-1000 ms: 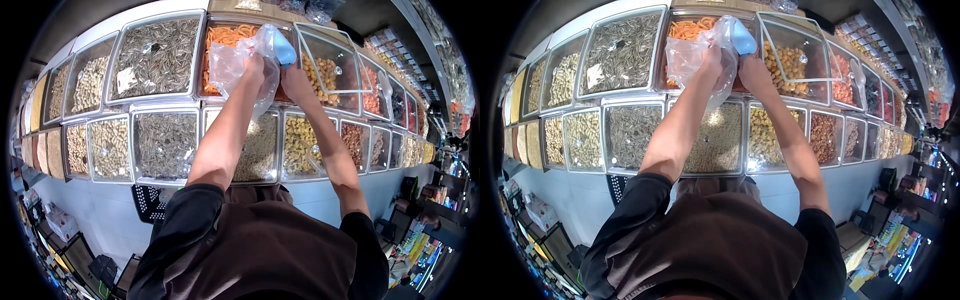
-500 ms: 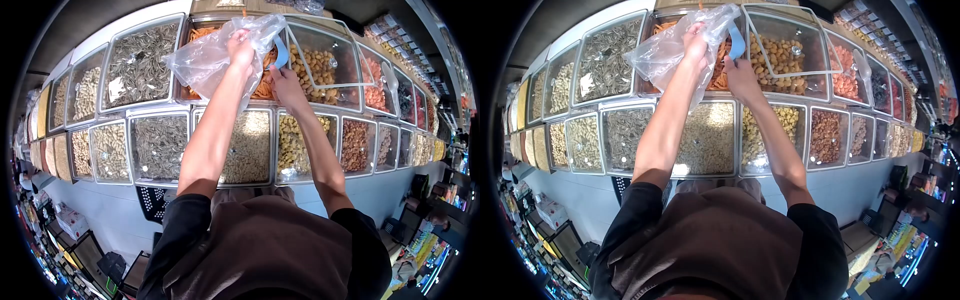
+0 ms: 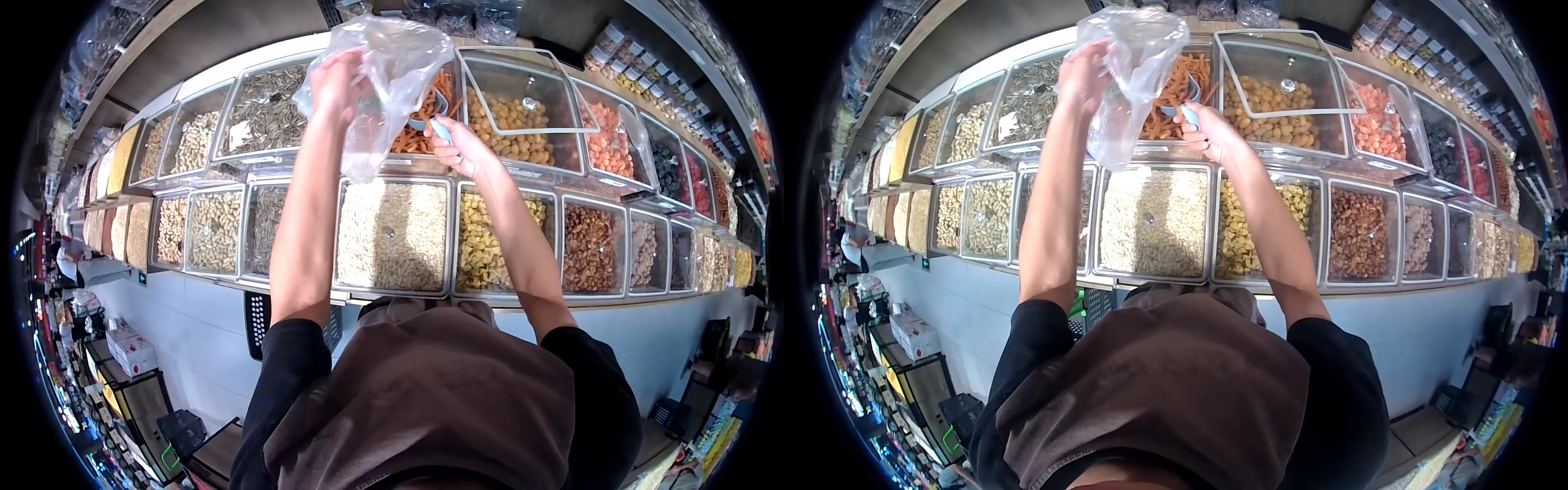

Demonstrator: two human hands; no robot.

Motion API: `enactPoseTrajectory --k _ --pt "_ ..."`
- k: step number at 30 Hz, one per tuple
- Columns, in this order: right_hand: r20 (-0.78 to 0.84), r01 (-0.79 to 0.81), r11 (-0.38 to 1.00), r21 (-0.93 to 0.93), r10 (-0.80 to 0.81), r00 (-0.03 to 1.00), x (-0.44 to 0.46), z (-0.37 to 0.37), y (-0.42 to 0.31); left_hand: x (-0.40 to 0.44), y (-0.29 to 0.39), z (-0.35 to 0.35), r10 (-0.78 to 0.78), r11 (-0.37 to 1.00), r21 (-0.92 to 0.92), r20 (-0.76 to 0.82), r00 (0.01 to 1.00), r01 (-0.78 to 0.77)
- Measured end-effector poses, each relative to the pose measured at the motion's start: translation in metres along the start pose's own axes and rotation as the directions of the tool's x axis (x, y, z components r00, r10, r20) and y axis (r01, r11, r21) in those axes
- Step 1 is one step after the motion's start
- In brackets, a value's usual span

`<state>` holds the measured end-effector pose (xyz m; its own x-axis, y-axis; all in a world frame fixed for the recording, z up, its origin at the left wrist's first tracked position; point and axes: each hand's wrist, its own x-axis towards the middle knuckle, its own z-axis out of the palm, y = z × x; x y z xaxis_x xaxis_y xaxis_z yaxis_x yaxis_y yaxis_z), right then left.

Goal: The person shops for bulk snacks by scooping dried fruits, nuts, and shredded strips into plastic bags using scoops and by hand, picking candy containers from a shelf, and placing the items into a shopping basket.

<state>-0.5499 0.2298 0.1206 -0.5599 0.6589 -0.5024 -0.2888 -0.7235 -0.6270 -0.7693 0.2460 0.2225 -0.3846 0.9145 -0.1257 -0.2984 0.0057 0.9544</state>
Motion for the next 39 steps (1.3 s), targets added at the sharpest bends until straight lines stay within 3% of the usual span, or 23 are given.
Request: enactPoseTrajectory --k 2,4,6,8,9,10,12,14,18,22,25,26,29,30,32,34,36,39 --pt "-0.013 0.019 0.998 -0.068 -0.020 1.000 -0.005 -0.002 0.000 -0.034 0.026 -0.027 0.053 0.988 -0.144 -0.018 0.998 -0.055" --pt "-0.086 0.051 0.961 -0.273 -0.077 0.993 -0.026 0.005 0.001 -0.084 0.056 -0.053 0.102 0.980 -0.176 0.024 0.995 -0.096" --pt "-0.050 0.080 0.934 -0.348 -0.104 0.993 -0.023 0.004 0.003 -0.128 0.079 -0.071 0.249 0.964 -0.084 -0.033 0.968 -0.251" --pt "-0.091 0.057 0.914 -0.403 -0.102 0.991 -0.033 0.011 0.002 -0.170 0.099 -0.104 0.286 0.954 -0.066 -0.083 0.955 -0.292" --pt "-0.081 0.058 0.911 -0.409 -0.100 0.992 -0.039 0.015 0.002 -0.201 0.117 -0.100 0.315 0.942 -0.059 -0.195 0.929 -0.331" --pt "-0.061 0.086 0.920 -0.383 -0.118 0.991 -0.044 0.018 0.003 -0.229 0.130 -0.097 0.334 0.930 -0.048 -0.303 0.893 -0.364" --pt "-0.037 0.109 0.926 -0.360 -0.132 0.991 -0.046 0.015 0.005 -0.259 0.140 -0.135 0.367 0.917 -0.096 -0.174 0.914 -0.387" --pt "0.048 0.088 0.978 -0.189 -0.080 0.996 -0.041 0.004 0.004 -0.275 0.140 -0.164 0.391 0.916 -0.016 -0.193 0.900 -0.402" --pt "0.089 0.111 0.983 -0.144 -0.099 0.991 -0.041 -0.001 0.006 -0.286 0.119 -0.197 0.394 0.916 0.180 -0.239 0.888 -0.358" --pt "0.172 0.155 0.984 -0.089 -0.138 0.975 -0.057 0.005 0.004 -0.279 0.093 -0.185 0.388 0.891 0.322 -0.169 0.906 -0.321" --pt "0.204 0.162 0.983 -0.084 -0.142 0.969 -0.091 0.012 0.001 -0.283 0.073 -0.133 0.385 0.858 0.384 -0.044 0.922 -0.340" --pt "0.234 0.169 0.983 -0.067 -0.149 0.961 -0.101 0.014 0.000 -0.279 0.061 -0.124 0.280 0.877 0.413 -0.021 0.960 -0.247" --pt "0.251 0.167 0.980 -0.105 -0.136 0.958 -0.131 0.017 -0.004 -0.244 -0.001 -0.116 0.138 0.892 0.420 0.103 0.985 -0.169" --pt "0.273 0.168 0.977 -0.129 -0.128 0.953 -0.142 0.021 -0.006 -0.230 -0.024 -0.116 0.191 0.796 0.555 0.150 0.970 -0.242" --pt "0.253 0.171 0.974 -0.148 -0.130 0.959 -0.165 0.025 -0.005 -0.217 -0.052 -0.107 0.101 0.805 0.571 0.139 0.985 -0.163" --pt "0.342 0.142 0.973 -0.182 -0.073 0.937 -0.182 0.022 -0.002 -0.212 -0.068 -0.098 0.043 0.822 0.556 0.162 0.986 -0.127" --pt "0.314 0.135 0.970 -0.203 -0.066 0.947 -0.200 0.024 0.004 -0.210 -0.077 -0.092 -0.013 0.836 0.541 0.182 0.983 -0.089" --pt "0.285 -0.002 0.974 -0.228 0.069 0.956 -0.221 0.023 0.019 -0.213 -0.080 -0.088 -0.125 0.840 0.542 0.217 0.968 -0.013"
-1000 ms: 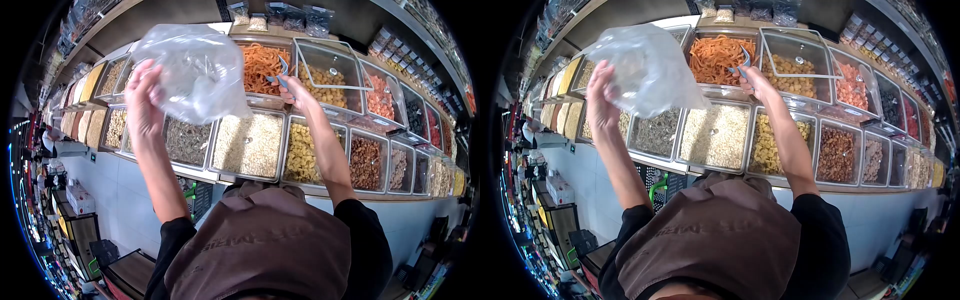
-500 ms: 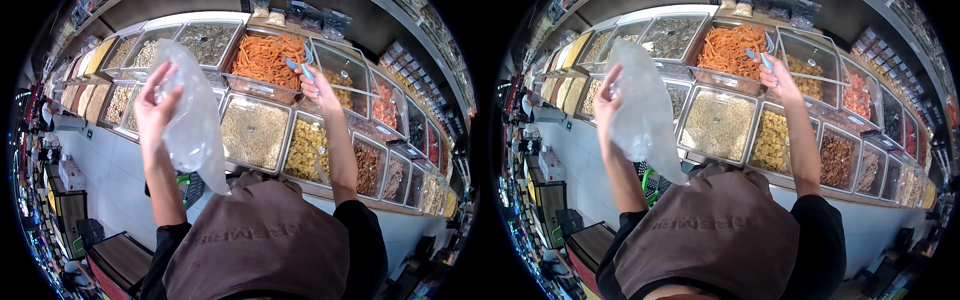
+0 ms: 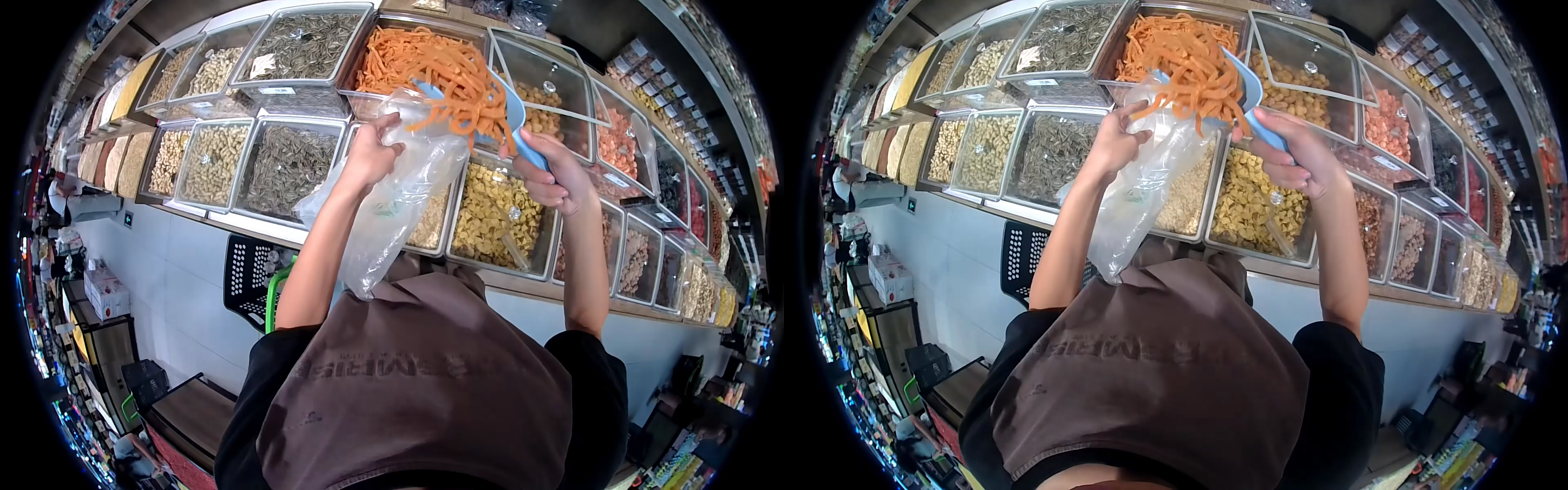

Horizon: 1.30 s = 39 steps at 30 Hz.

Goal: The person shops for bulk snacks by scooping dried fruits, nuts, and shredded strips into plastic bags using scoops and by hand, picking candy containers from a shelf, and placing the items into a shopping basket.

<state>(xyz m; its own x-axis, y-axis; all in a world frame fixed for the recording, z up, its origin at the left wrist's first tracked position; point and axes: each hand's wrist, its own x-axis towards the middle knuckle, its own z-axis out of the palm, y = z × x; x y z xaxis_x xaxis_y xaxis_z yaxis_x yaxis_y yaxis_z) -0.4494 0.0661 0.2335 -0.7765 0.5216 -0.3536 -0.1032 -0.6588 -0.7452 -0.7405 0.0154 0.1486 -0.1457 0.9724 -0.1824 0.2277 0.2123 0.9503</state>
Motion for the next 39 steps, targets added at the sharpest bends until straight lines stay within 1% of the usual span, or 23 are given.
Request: enactPoseTrajectory --k 2,3,5,6,7,9,11,14,15,18,19,20,21,22,27,29,31,33,35,36,37,38,39 --pt "0.020 -0.046 0.999 0.020 0.046 0.999 -0.004 0.004 0.010 -0.007 0.000 -0.002 0.034 0.973 -0.232 0.074 0.997 -0.016" --pt "0.042 -0.087 0.995 0.039 0.086 0.995 -0.006 0.006 0.015 -0.011 0.003 -0.006 0.030 0.972 -0.234 0.074 0.997 -0.012" --pt "0.028 -0.113 0.994 0.012 0.113 0.993 -0.008 0.007 0.024 -0.019 0.009 -0.017 -0.002 0.925 -0.374 0.181 0.984 0.071" --pt "0.012 -0.139 0.990 -0.019 0.140 0.990 -0.009 0.006 0.029 -0.020 0.006 -0.019 -0.009 0.900 -0.430 0.144 0.990 0.071" --pt "0.003 -0.167 0.984 -0.056 0.167 0.986 -0.008 0.004 0.033 -0.023 0.004 -0.024 -0.012 0.899 -0.432 0.135 0.991 0.070" --pt "0.018 -0.199 0.977 -0.072 0.200 0.980 -0.007 0.001 0.043 -0.032 0.007 -0.036 0.073 0.892 -0.452 0.090 0.993 -0.025" --pt "-0.031 -0.254 0.963 -0.087 0.252 0.967 -0.008 -0.002 0.052 -0.043 0.015 -0.043 0.076 0.910 -0.411 0.034 0.997 -0.055" --pt "-0.062 -0.277 0.953 -0.119 0.271 0.961 -0.008 0.001 0.066 -0.048 0.020 -0.045 0.137 0.977 -0.167 -0.003 0.991 -0.135" --pt "-0.074 -0.283 0.948 -0.146 0.274 0.959 -0.007 0.003 0.069 -0.049 0.019 -0.046 0.136 0.977 -0.166 -0.003 0.991 -0.135" --pt "-0.059 -0.299 0.924 -0.240 0.293 0.954 0.002 0.013 0.074 -0.039 -0.006 -0.049 0.220 0.944 0.237 0.067 0.973 -0.230" --pt "-0.054 -0.306 0.906 -0.293 0.304 0.951 0.005 0.015 0.076 -0.039 -0.013 -0.049 0.220 0.944 0.238 0.066 0.973 -0.229" --pt "-0.050 -0.315 0.895 -0.314 0.316 0.947 0.009 0.014 0.079 -0.040 -0.020 -0.049 0.341 0.835 0.451 0.027 0.940 -0.316" --pt "-0.049 -0.315 0.896 -0.314 0.316 0.947 0.013 0.011 0.084 -0.044 -0.019 -0.048 0.462 0.674 0.644 0.018 0.887 -0.363" --pt "-0.037 -0.326 0.891 -0.316 0.331 0.943 0.016 0.008 0.089 -0.048 -0.017 -0.046 0.427 0.671 0.683 -0.037 0.904 -0.289" --pt "-0.043 -0.407 0.876 -0.258 0.410 0.911 0.040 0.011 0.108 -0.064 -0.002 -0.029 0.371 0.685 0.641 0.102 0.923 -0.346" --pt "0.003 -0.384 0.898 -0.215 0.394 0.919 0.058 0.012 0.116 -0.065 -0.008 -0.023 0.332 0.674 0.603 0.269 0.904 -0.426" --pt "0.064 -0.355 0.915 -0.190 0.373 0.926 0.072 0.018 0.121 -0.072 -0.006 -0.016 0.364 0.665 0.593 0.273 0.890 -0.454" --pt "0.064 -0.331 0.925 -0.186 0.348 0.935 0.089 0.031 0.126 -0.080 0.005 -0.011 0.275 0.737 0.523 0.346 0.897 -0.428" --pt "-0.104 -0.374 0.912 -0.167 0.361 0.927 0.116 0.040 0.136 -0.085 0.006 -0.005 0.265 0.762 0.502 0.334 0.905 -0.408" --pt "-0.098 -0.373 0.913 -0.163 0.361 0.927 0.131 0.043 0.143 -0.085 0.003 -0.002 0.276 0.860 0.335 0.328 0.903 -0.385" --pt "-0.097 -0.312 0.922 -0.230 0.298 0.950 0.145 0.047 0.149 -0.087 0.005 -0.001 0.287 0.924 0.155 0.320 0.903 -0.348" --pt "-0.091 -0.249 0.923 -0.294 0.233 0.968 0.158 0.050 0.153 -0.089 0.007 -0.001 0.245 0.961 0.054 0.287 0.926 -0.270" --pt "-0.086 -0.248 0.924 -0.291 0.233 0.969 0.168 0.056 0.148 -0.092 0.014 -0.007 0.240 0.962 0.059 0.287 0.927 -0.267"
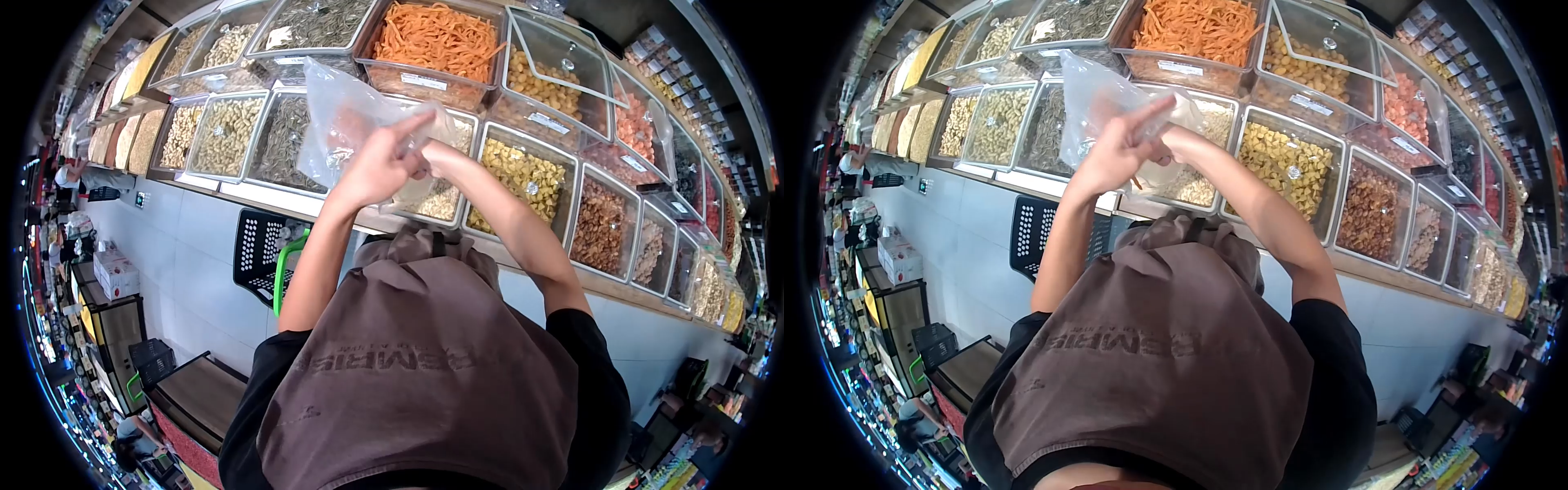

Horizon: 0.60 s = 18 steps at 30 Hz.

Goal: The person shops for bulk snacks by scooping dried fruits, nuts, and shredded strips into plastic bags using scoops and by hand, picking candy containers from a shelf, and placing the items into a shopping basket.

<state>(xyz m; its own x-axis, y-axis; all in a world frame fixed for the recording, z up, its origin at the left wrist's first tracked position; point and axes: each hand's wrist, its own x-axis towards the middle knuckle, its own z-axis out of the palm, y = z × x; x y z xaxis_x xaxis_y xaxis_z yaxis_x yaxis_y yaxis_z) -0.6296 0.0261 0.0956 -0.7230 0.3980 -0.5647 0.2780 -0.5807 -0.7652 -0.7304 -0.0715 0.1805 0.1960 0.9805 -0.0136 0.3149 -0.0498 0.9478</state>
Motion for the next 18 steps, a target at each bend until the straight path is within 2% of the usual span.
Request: enactPoseTrajectory --k 1,2,3,4,5,6,7,8,10,12,14,15,17,18 --pt "-0.031 0.011 0.871 -0.491 -0.030 0.999 0.005 0.005 -0.013 -0.004 0.007 -0.010 -0.041 0.998 -0.053 -0.101 0.994 0.036" --pt "-0.042 0.000 0.511 -0.860 -0.071 0.997 0.007 0.008 -0.020 -0.008 0.009 -0.018 -0.086 0.992 -0.113 -0.206 0.975 0.064" --pt "0.051 0.279 0.448 -0.849 -0.456 0.888 0.012 0.004 -0.001 -0.012 0.003 -0.025 -0.080 0.977 -0.214 -0.294 0.953 0.016" --pt "0.058 0.283 0.446 -0.849 -0.454 0.889 -0.002 0.017 -0.015 -0.017 -0.008 -0.034 -0.058 0.973 -0.228 -0.367 0.928 -0.029" --pt "0.001 0.134 0.346 -0.929 -0.359 0.933 -0.014 0.027 -0.034 -0.021 -0.019 -0.044 -0.036 0.969 -0.235 -0.438 0.898 -0.075" --pt "-0.072 -0.011 0.222 -0.975 -0.270 0.960 -0.026 0.038 -0.051 -0.028 -0.019 -0.050 -0.081 0.957 -0.282 -0.466 0.881 -0.062" --pt "-0.057 -0.010 0.173 -0.985 -0.271 0.961 -0.033 0.040 -0.056 -0.035 -0.019 -0.055 -0.125 0.943 -0.329 -0.493 0.861 -0.052" --pt "-0.050 -0.005 0.167 -0.986 -0.266 0.963 -0.043 0.041 -0.064 -0.036 -0.025 -0.057 -0.119 0.918 -0.382 -0.524 0.843 -0.108" --pt "-0.006 0.010 0.066 -0.998 -0.236 0.972 -0.067 0.046 -0.081 -0.040 -0.024 -0.061 -0.166 0.922 -0.383 -0.532 0.830 -0.061" --pt "-0.012 0.000 0.044 -0.999 -0.257 0.966 -0.075 0.042 -0.085 -0.040 -0.023 -0.062 -0.175 0.922 -0.384 -0.547 0.819 -0.059" --pt "0.086 0.053 -0.105 -0.993 -0.338 0.937 -0.089 0.033 -0.094 -0.031 -0.023 -0.067 -0.158 0.924 -0.375 -0.549 0.821 -0.073" --pt "0.079 0.044 -0.108 -0.993 -0.346 0.935 -0.098 0.032 -0.099 -0.028 -0.025 -0.070 -0.167 0.926 -0.372 -0.571 0.804 -0.072" --pt "-0.110 -0.095 0.137 -0.986 -0.102 0.989 -0.117 0.027 -0.111 -0.020 -0.036 -0.079 -0.123 0.952 -0.294 -0.620 0.775 -0.084" --pt "-0.128 -0.112 0.131 -0.985 -0.118 0.985 -0.119 0.013 -0.112 -0.012 -0.028 -0.087 -0.117 0.989 -0.145 -0.648 0.753 0.029"
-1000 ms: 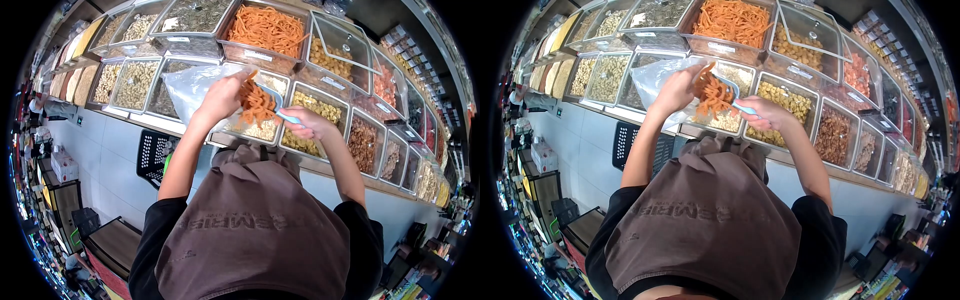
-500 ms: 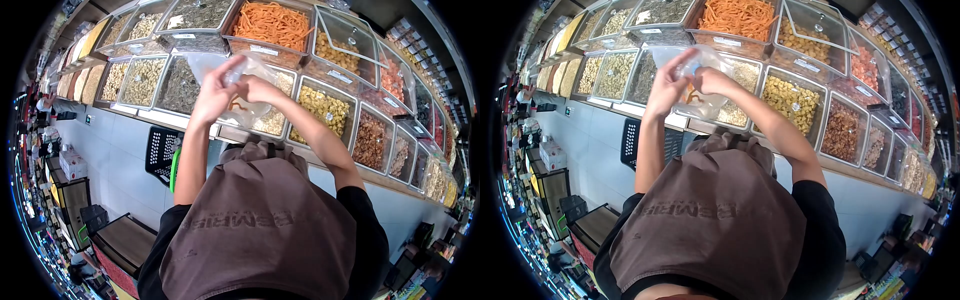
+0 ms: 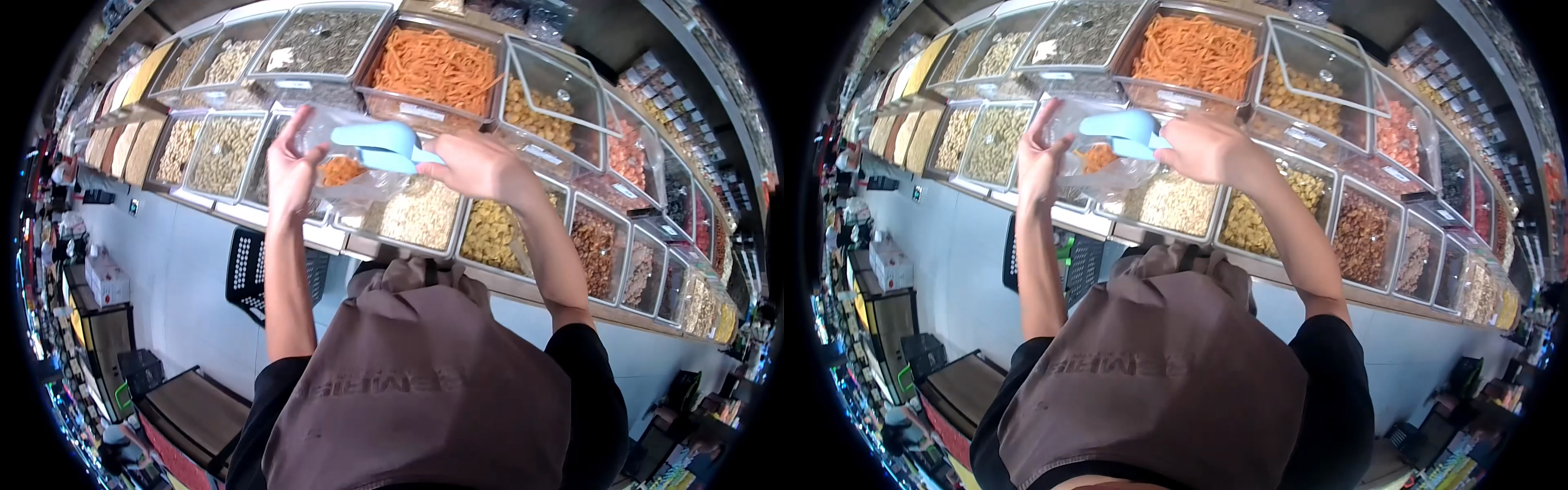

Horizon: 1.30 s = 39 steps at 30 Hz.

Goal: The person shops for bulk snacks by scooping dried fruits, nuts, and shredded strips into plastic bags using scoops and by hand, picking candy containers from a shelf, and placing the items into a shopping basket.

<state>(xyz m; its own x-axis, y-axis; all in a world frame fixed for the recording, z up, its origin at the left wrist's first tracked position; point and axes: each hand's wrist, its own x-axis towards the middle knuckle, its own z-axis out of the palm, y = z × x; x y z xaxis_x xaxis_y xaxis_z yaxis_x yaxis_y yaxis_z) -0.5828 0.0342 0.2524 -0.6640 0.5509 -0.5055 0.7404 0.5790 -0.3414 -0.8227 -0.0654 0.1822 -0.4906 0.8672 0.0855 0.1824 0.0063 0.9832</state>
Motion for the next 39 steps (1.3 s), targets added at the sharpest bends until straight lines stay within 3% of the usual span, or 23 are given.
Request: enactPoseTrajectory --k 2,3,4,6,8,10,11,13,14,16,17,18,21,23,24,26,30,32,33,34,36,38,39 --pt "-0.286 0.349 0.928 0.132 -0.302 0.909 0.004 0.013 0.038 0.020 0.025 0.005 0.035 0.999 0.032 -0.064 0.997 -0.033" --pt "-0.376 0.449 0.851 0.274 -0.334 0.864 0.002 0.015 0.050 0.024 0.050 0.010 -0.012 1.000 0.004 -0.068 0.998 0.013" --pt "-0.382 0.446 0.853 0.271 -0.330 0.863 0.000 0.006 0.059 0.034 0.054 0.009 0.051 0.998 0.026 -0.062 0.997 -0.049" --pt "-0.228 0.166 0.803 0.573 -0.038 0.973 0.000 -0.012 0.075 0.051 0.066 0.013 0.123 0.992 0.025 -0.048 0.991 -0.122" --pt "-0.268 0.117 0.793 0.598 0.060 0.962 0.014 -0.022 0.099 0.070 0.070 0.018 0.166 0.986 0.008 -0.040 0.985 -0.166" --pt "-0.515 0.021 0.902 0.432 0.228 0.826 0.044 -0.022 0.128 0.083 0.090 0.030 0.242 0.968 0.087 -0.071 0.968 -0.236" --pt "-0.518 0.020 0.900 0.435 0.233 0.823 0.056 -0.023 0.136 0.093 0.089 0.034 0.300 0.952 0.096 -0.092 0.950 -0.291" --pt "-0.483 -0.341 0.914 0.219 0.405 0.776 0.078 -0.030 0.136 0.105 0.100 0.053 0.240 0.970 0.004 -0.154 0.959 -0.242" --pt "-0.485 -0.342 0.911 0.229 0.411 0.771 0.094 -0.033 0.138 0.111 0.106 0.067 0.172 0.977 -0.088 -0.210 0.962 -0.194" --pt "-0.595 -0.381 0.924 -0.008 0.302 0.745 0.128 -0.029 0.145 0.133 0.101 0.113 0.157 0.941 -0.222 -0.387 0.909 -0.257" --pt "-0.595 -0.383 0.924 -0.010 0.302 0.745 0.149 -0.029 0.149 0.156 0.084 0.136 0.203 0.913 -0.243 -0.427 0.881 -0.328" --pt "-0.663 -0.413 0.905 -0.105 0.246 0.708 0.172 -0.028 0.153 0.179 0.067 0.156 0.328 0.900 -0.107 -0.473 0.818 -0.422" --pt "-0.700 -0.420 0.885 -0.202 0.170 0.694 0.213 -0.032 0.174 0.207 0.044 0.183 0.378 0.911 0.034 -0.468 0.799 -0.411" --pt "-0.700 -0.493 0.856 -0.157 0.256 0.667 0.247 -0.027 0.191 0.229 -0.005 0.193 0.205 0.976 0.157 -0.432 0.878 -0.150" --pt "-0.698 -0.496 0.854 -0.155 0.260 0.667 0.261 -0.024 0.195 0.235 -0.028 0.196 0.202 0.977 0.156 -0.429 0.880 -0.148" --pt "-0.676 -0.521 0.845 -0.122 0.314 0.667 0.284 -0.019 0.199 0.245 -0.066 0.203 0.063 0.952 0.298 -0.396 0.916 0.063" --pt "-0.656 -0.523 0.826 -0.210 0.277 0.702 0.303 -0.017 0.198 0.277 -0.112 0.230 0.233 0.917 0.391 -0.366 0.901 -0.078" --pt "-0.604 -0.503 0.824 -0.263 0.265 0.751 0.300 -0.020 0.195 0.291 -0.141 0.250 0.065 0.902 0.418 -0.373 0.926 0.105" --pt "-0.593 -0.491 0.849 -0.194 0.297 0.749 0.302 -0.020 0.198 0.296 -0.147 0.262 -0.048 0.856 0.454 -0.409 0.911 0.248" --pt "-0.579 -0.479 0.869 -0.123 0.330 0.746 0.305 -0.021 0.203 0.301 -0.154 0.267 -0.065 0.853 0.452 -0.403 0.913 0.260" --pt "-0.539 -0.440 0.883 -0.162 0.294 0.790 0.312 -0.025 0.208 0.320 -0.156 0.265 -0.218 0.948 0.150 -0.338 0.915 0.281" --pt "-0.546 -0.386 0.905 0.180 0.419 0.726 0.308 -0.029 0.202 0.330 -0.147 0.265 -0.330 0.934 0.025 -0.333 0.883 0.358" --pt "-0.533 -0.387 0.905 0.177 0.419 0.735 0.310 -0.025 0.205 0.332 -0.144 0.265 -0.432 0.901 -0.109 -0.318 0.844 0.420"
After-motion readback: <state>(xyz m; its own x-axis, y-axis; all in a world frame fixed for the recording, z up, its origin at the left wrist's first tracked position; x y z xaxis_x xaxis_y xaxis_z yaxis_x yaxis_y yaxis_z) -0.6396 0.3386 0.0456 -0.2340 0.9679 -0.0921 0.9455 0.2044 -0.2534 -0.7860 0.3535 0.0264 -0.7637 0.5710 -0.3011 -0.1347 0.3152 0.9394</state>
